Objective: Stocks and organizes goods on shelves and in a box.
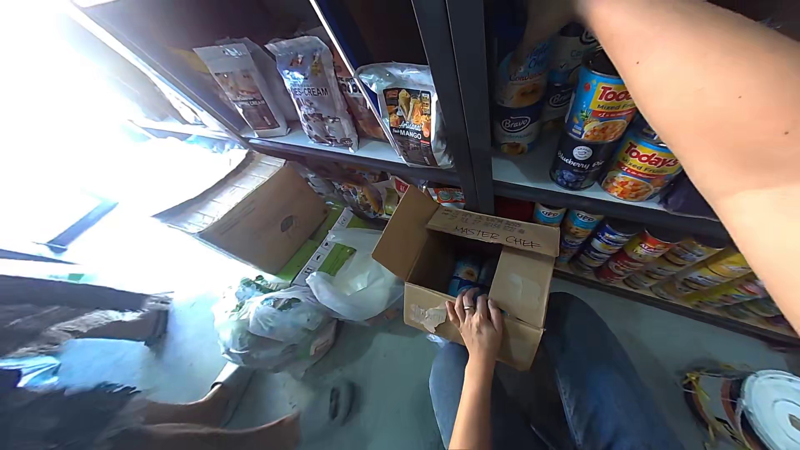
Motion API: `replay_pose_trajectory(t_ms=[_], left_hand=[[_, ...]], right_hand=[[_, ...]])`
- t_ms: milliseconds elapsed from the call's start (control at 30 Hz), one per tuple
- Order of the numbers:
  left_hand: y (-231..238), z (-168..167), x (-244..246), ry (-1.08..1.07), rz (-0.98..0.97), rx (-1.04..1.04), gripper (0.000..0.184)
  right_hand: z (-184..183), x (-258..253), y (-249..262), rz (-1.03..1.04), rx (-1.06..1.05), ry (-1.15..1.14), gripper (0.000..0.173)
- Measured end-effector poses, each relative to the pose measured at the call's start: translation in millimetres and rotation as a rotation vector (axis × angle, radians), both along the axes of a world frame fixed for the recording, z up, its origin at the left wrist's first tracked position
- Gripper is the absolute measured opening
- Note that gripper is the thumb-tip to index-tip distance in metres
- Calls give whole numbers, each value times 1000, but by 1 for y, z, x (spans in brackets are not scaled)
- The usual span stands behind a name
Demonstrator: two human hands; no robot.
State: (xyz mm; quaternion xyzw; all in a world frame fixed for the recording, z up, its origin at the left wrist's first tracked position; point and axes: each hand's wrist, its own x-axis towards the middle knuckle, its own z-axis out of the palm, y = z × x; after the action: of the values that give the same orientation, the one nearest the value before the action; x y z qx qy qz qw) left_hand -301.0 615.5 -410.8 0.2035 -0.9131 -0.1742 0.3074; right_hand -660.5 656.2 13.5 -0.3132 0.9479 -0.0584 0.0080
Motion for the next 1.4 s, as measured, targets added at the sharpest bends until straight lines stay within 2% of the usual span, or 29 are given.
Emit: replay_pose_trajectory(t_ms=[100, 333, 500, 633, 833, 900, 1033, 1167, 1267, 1333, 1400], left_hand=[[0, -1, -2, 12, 2, 3, 42], [0, -4, -5, 13, 10, 3, 44], [-2, -7, -7, 7, 18, -5, 42], [-3, -4, -8, 22, 11, 12, 34], [-1, 1, -6, -8, 10, 55, 31], [-2, 0, -7, 7, 18, 25, 31], [-1, -3, -7, 33, 20, 16, 30], [-2, -3, -8, 45, 19, 27, 30], [-1, -3, -9, 40, 18, 27, 30], [-1, -5, -9, 30, 28, 22, 30], [-2, -5, -8, 19, 28, 23, 29]], right_hand=[[2, -2, 2, 27, -42, -61, 63], [4, 8, 10, -16, -134, -155, 66], [-10, 8, 7, 64, -193, -88, 66], [-10, 31, 7, 42, -104, -4, 82], [-8, 85, 19, 43, 17, 22, 82], [-8, 92, 24, 55, 6, 44, 81], [-13, 100, 27, 64, -18, 81, 96], [-17, 99, 32, 111, -18, 32, 85], [-32, 95, 31, 145, 6, -43, 87], [-59, 75, 31, 183, -9, 6, 93], [-67, 74, 28, 165, 29, -15, 95]])
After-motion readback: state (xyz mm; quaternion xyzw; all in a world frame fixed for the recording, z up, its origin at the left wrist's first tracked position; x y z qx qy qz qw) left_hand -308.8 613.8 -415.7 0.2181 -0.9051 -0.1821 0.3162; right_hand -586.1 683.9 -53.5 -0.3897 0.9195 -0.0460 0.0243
